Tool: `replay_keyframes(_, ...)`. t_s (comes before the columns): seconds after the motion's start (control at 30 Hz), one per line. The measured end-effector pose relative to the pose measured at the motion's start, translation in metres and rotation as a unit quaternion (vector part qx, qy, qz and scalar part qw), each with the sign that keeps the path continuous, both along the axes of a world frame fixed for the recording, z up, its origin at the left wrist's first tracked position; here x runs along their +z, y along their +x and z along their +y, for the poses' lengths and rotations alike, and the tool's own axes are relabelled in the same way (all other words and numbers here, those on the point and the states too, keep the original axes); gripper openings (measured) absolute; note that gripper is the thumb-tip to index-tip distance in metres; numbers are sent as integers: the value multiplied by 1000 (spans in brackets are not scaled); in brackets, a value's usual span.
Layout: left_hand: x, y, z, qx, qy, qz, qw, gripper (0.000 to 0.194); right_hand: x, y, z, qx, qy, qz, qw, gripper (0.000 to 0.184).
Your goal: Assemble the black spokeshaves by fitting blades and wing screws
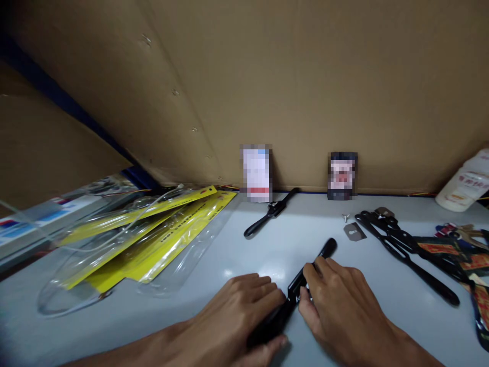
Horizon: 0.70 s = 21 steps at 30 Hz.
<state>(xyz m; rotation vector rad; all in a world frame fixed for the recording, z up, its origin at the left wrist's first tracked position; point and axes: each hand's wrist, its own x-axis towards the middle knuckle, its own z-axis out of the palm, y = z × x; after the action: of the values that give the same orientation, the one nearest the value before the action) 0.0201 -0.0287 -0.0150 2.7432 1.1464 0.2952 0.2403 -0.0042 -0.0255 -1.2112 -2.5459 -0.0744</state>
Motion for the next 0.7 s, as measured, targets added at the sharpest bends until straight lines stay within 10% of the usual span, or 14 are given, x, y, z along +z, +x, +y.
replay_keyframes(0.4,-14,2,-1,3,-29,-102,994,119,-4,-4,0,21,-19,13,1000,8)
replay_keyframes(0.7,-7,11,2,-1,-102,-91,991,117,-8,0,-1,27,24,-43,998,13)
